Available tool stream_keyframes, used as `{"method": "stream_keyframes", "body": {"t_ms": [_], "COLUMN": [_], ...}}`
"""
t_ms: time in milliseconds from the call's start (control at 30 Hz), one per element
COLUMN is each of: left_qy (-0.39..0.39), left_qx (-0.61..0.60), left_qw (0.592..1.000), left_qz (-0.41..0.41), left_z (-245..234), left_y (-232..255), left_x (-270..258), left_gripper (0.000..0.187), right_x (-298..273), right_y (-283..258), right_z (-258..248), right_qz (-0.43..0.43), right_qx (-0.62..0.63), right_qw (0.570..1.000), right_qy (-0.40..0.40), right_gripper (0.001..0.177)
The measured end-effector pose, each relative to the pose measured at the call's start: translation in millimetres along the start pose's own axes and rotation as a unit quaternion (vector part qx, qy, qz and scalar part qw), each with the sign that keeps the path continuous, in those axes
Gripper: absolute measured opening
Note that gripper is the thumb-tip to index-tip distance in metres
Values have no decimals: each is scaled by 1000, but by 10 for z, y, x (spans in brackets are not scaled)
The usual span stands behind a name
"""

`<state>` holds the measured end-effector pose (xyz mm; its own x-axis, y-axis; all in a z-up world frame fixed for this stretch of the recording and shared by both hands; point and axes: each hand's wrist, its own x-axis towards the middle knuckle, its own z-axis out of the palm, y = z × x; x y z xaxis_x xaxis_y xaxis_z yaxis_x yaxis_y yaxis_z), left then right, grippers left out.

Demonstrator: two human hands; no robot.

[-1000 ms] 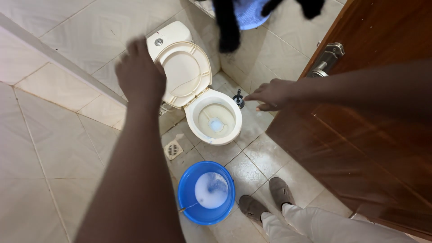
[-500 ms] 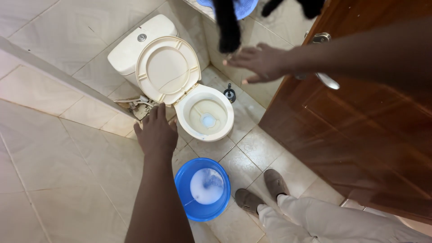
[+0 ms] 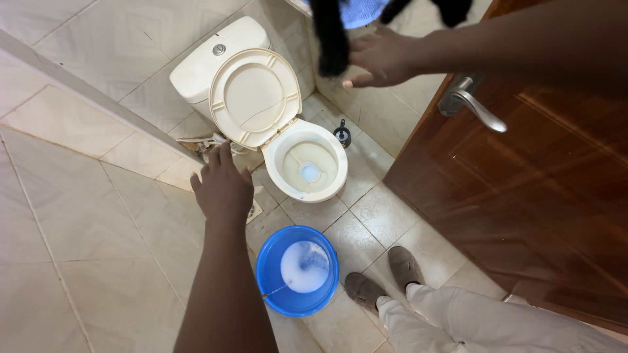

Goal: Filling a plastic bucket with water from a bathroom tap.

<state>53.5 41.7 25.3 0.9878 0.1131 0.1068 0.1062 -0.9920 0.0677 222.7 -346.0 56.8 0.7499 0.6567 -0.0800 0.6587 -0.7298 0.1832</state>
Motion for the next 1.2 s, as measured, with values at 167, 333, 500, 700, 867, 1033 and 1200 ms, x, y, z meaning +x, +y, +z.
{"method": "stream_keyframes", "body": {"t_ms": [167, 333, 500, 700, 867, 1033, 1200], "left_qy": [-25, -26, -23, -33, -85, -161, -206], "left_qx": [6, 5, 1, 33, 44, 42, 41], "left_qw": [1000, 999, 999, 998, 988, 975, 963], "left_qz": [-9, -19, -35, -32, -119, -149, -165], "left_z": [190, 308, 413, 417, 708, 903, 1451], "left_y": [-122, -209, -209, -331, -515, -422, -624], "left_x": [-202, -341, -515, -1113, -1695, -2425, -2773], "left_gripper": [71, 69, 68, 62, 62, 55, 55], "right_x": [-124, -169, -137, -13, 77, 20, -110], "right_y": [-106, -222, -287, -676, -1102, -1558, -1972], "right_z": [194, 193, 278, 265, 448, 941, 1339], "right_qz": [-26, -26, -40, -74, -164, -204, -211], "right_qx": [43, 73, 69, 57, 75, 74, 92], "right_qw": [999, 996, 996, 994, 983, 974, 968], "right_qy": [-7, -33, -41, -60, -27, -70, -98], "right_gripper": [79, 80, 80, 81, 80, 75, 78]}}
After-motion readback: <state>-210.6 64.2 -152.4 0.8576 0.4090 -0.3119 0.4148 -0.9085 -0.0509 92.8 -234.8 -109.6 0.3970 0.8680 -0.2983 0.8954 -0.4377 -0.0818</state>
